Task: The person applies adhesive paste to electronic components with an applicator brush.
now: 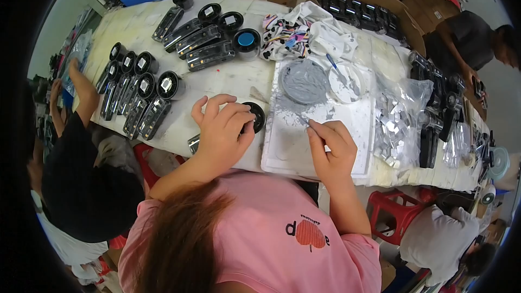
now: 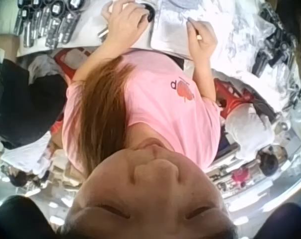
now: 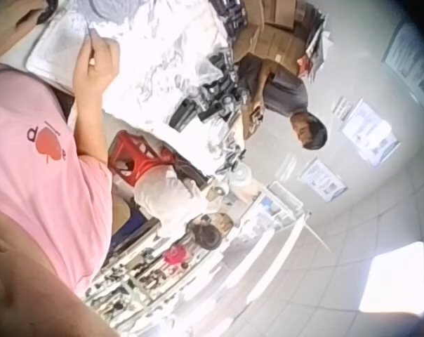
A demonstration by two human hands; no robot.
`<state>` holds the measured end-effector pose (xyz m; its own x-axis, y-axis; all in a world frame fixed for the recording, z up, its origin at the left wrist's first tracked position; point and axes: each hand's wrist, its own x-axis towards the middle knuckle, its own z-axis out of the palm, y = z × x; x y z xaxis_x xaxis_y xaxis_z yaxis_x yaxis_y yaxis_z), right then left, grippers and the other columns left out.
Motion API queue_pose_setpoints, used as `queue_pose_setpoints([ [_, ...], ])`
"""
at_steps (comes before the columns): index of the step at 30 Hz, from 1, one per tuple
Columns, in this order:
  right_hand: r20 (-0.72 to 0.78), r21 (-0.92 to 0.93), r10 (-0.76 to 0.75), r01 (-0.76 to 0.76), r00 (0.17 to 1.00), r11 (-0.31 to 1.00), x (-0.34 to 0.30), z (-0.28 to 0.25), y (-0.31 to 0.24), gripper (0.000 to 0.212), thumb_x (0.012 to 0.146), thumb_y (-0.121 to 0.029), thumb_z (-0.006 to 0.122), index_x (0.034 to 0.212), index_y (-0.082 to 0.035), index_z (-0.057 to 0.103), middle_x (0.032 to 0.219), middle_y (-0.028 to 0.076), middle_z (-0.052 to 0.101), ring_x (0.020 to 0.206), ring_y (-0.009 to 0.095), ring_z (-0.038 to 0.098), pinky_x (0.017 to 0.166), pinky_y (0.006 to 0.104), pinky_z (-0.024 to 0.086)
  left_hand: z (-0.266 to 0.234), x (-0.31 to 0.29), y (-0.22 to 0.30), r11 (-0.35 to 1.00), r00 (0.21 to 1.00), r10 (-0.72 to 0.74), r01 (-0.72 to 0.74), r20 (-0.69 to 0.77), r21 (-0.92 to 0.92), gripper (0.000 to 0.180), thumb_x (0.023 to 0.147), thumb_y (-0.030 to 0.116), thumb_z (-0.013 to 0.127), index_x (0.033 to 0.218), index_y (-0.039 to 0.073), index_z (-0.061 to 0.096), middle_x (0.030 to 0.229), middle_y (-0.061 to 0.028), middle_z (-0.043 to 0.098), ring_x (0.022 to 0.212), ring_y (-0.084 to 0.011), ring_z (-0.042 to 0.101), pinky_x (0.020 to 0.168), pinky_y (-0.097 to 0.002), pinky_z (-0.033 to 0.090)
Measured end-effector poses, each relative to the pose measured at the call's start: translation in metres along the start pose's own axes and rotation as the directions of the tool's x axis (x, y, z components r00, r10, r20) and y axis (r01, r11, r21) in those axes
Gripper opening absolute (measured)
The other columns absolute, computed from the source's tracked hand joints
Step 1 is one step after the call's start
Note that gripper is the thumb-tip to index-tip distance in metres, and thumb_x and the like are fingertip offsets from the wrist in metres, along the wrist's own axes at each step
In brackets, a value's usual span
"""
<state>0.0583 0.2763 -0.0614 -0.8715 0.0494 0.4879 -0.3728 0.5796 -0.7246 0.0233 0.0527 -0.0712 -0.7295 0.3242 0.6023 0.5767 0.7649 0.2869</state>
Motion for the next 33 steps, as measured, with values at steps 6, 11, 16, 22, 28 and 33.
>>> queue_pose_setpoints([
  [6, 0.003, -0.012, 0.006, -0.006, 1.000, 1.000, -0.001, -0.003, 0.003, 0.017, 0.082, 0.005, 0.070, 0.098, 0.003, 0.071, 0.078, 0.008, 0.061, 0.060, 0.012, 0.055, 0.053, 0.0234, 0.043, -0.002, -0.010, -0.005, 0.995, 0.994, 0.059, -0.052, 0.093, -0.082, 0.027, 0.071, 0.011, 0.071, 0.098, 0.011, 0.067, 0.108, -0.0007, 0.060, 0.112, -0.0233, 0.050, 0.099, -0.0485, 0.030],
  [11, 0.047, 0.034, -0.039, 0.037, 0.998, 0.999, -0.001, 0.006, 0.001, 0.017, 0.081, 0.005, 0.070, 0.098, 0.002, 0.071, 0.079, 0.009, 0.061, 0.061, 0.014, 0.056, 0.053, 0.0236, 0.043, -0.011, -0.018, -0.012, 0.987, 0.981, 0.115, -0.095, 0.153, -0.131, 0.035, 0.071, 0.011, 0.072, 0.105, 0.008, 0.065, 0.115, -0.0038, 0.061, 0.109, -0.0289, 0.052, 0.096, -0.0476, 0.033],
  [16, 0.168, 0.046, -0.276, 0.272, 0.947, 0.961, -0.001, 0.017, -0.005, 0.025, 0.077, 0.004, 0.071, 0.101, -0.001, 0.071, 0.080, 0.009, 0.059, 0.065, 0.020, 0.056, 0.054, 0.0305, 0.044, -0.028, -0.035, -0.016, 0.987, 0.991, 0.002, 0.019, 0.134, -0.159, 0.042, 0.072, 0.014, 0.076, 0.110, 0.006, 0.060, 0.119, -0.0127, 0.055, 0.110, -0.0346, 0.049, 0.091, -0.0460, 0.038],
  [22, 0.264, -0.006, -0.411, 0.428, 0.873, 0.904, 0.003, 0.030, -0.006, 0.022, 0.075, 0.003, 0.072, 0.096, -0.001, 0.069, 0.078, 0.008, 0.057, 0.064, 0.024, 0.054, 0.053, 0.0351, 0.041, -0.026, -0.042, -0.018, 0.975, 0.969, -0.121, 0.157, 0.214, -0.159, 0.040, 0.072, 0.015, 0.078, 0.103, 0.005, 0.055, 0.112, -0.0153, 0.054, 0.103, -0.0363, 0.051, 0.086, -0.0454, 0.041],
  [28, 0.322, -0.049, -0.387, 0.424, 0.864, 0.904, 0.004, 0.009, -0.012, 0.021, 0.074, 0.003, 0.072, 0.094, -0.001, 0.069, 0.077, 0.009, 0.058, 0.064, 0.026, 0.055, 0.053, 0.0367, 0.042, -0.024, -0.043, -0.021, 0.963, 0.961, -0.163, 0.204, 0.222, -0.176, 0.035, 0.072, 0.014, 0.077, 0.098, 0.005, 0.055, 0.109, -0.0148, 0.056, 0.099, -0.0362, 0.052, 0.083, -0.0449, 0.043],
  [33, 0.096, -0.125, -0.188, 0.199, 0.977, 0.972, 0.005, -0.015, -0.008, 0.024, 0.075, 0.010, 0.070, 0.097, 0.000, 0.070, 0.078, 0.011, 0.060, 0.066, 0.020, 0.057, 0.058, 0.0290, 0.044, -0.052, -0.039, -0.025, 0.960, 0.964, -0.252, 0.260, 0.089, -0.100, 0.040, 0.066, 0.008, 0.082, 0.092, 0.006, 0.052, 0.106, -0.0156, 0.061, 0.095, -0.0368, 0.056, 0.082, -0.0432, 0.044],
])
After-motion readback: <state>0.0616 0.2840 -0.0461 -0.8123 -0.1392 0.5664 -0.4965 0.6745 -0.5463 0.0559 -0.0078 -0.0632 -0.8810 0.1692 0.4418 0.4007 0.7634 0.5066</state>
